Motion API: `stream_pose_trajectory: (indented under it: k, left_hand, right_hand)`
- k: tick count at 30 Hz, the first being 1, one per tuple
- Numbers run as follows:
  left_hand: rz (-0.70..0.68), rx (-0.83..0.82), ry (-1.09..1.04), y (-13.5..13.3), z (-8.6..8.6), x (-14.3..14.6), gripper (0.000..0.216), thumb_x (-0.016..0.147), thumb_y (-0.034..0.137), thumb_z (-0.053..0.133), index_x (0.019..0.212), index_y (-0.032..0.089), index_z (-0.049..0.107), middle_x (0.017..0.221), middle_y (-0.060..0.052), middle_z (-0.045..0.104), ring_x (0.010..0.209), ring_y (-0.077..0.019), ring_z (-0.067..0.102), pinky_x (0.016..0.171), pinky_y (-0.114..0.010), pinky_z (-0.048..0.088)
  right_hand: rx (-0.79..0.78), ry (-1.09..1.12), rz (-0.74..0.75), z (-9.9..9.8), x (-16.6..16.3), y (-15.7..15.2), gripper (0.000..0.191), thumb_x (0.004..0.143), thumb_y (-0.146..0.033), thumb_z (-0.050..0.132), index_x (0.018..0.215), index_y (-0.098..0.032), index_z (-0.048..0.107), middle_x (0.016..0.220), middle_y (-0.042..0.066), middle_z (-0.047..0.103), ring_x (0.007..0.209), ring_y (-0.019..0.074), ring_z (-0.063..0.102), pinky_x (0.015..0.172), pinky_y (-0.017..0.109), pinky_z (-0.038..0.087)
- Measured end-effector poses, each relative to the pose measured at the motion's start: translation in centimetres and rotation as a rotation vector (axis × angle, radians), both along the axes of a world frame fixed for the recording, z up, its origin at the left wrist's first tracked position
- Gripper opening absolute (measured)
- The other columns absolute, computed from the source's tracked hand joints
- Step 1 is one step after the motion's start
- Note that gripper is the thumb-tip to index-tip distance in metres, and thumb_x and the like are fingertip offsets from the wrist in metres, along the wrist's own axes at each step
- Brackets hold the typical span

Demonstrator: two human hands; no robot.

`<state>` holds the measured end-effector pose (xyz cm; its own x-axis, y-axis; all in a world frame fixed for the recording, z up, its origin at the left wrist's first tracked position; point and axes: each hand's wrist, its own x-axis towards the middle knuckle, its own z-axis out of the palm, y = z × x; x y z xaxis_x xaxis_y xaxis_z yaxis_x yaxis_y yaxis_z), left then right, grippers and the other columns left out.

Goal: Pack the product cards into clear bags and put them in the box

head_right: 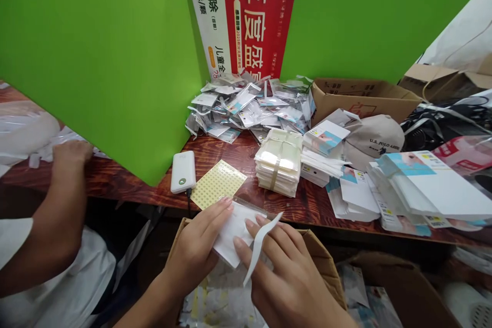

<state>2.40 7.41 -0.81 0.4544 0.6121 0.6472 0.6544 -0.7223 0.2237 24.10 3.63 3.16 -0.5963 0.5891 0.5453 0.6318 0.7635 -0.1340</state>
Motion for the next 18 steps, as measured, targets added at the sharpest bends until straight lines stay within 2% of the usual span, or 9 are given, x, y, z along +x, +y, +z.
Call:
stream_pose_trajectory:
  k: [4, 7, 15, 17, 18]
  left_hand:
    - [0.045, 0.001, 0.012, -0.2, 0.2, 0.1, 0.05, 0.08, -0.002, 0.039, 0.128, 0.005, 0.053, 0.124, -0.021, 0.068, 0.122, -0.0284, 0.061, 0.101, -0.044, 0.054]
    - [0.062, 0.009, 0.016, -0.4, 0.2, 0.3, 0.048, 0.082, 0.0, 0.039, 0.127, 0.004, 0.054, 0.124, -0.021, 0.068, 0.122, -0.0287, 0.061, 0.102, -0.044, 0.053]
    - [0.011, 0.039, -0.012, -0.8, -0.3, 0.8, 0.044, 0.083, -0.003, 0.042, 0.125, 0.0, 0.056, 0.121, -0.023, 0.069, 0.12, -0.0312, 0.062, 0.102, -0.046, 0.053]
    - [-0.052, -0.043, -0.114, -1.3, -0.2, 0.9, 0.048, 0.085, -0.001, 0.043, 0.132, 0.003, 0.051, 0.126, -0.023, 0.067, 0.123, -0.0304, 0.06, 0.103, -0.045, 0.051]
    - [-0.11, -0.151, -0.196, -1.5, 0.1, 1.0, 0.049, 0.088, 0.002, 0.044, 0.137, 0.006, 0.048, 0.128, -0.022, 0.066, 0.123, -0.0292, 0.061, 0.103, -0.043, 0.052]
  right_hand:
    - [-0.047, 0.011, -0.011, -0.3, 0.1, 0.1, 0.054, 0.084, -0.004, 0.049, 0.136, -0.016, 0.052, 0.147, 0.015, 0.044, 0.138, 0.0318, 0.036, 0.107, 0.047, 0.034]
    - [-0.076, 0.032, 0.038, -0.3, 0.3, 0.2, 0.055, 0.084, -0.006, 0.049, 0.138, -0.014, 0.049, 0.149, 0.017, 0.041, 0.138, 0.0306, 0.037, 0.106, 0.045, 0.038]
    - [-0.109, -0.113, 0.09, 0.6, -0.5, 1.4, 0.047, 0.085, -0.008, 0.044, 0.131, -0.012, 0.052, 0.135, 0.013, 0.059, 0.13, 0.0258, 0.05, 0.108, 0.045, 0.027]
    - [-0.092, -0.07, 0.1, 1.0, -0.7, 1.7, 0.044, 0.085, -0.008, 0.043, 0.128, -0.013, 0.053, 0.129, 0.013, 0.063, 0.122, 0.026, 0.056, 0.104, 0.045, 0.029]
    - [-0.069, -0.022, 0.102, 1.2, -0.8, 1.8, 0.04, 0.086, -0.007, 0.045, 0.125, -0.013, 0.054, 0.122, 0.013, 0.067, 0.115, 0.0252, 0.06, 0.1, 0.043, 0.031]
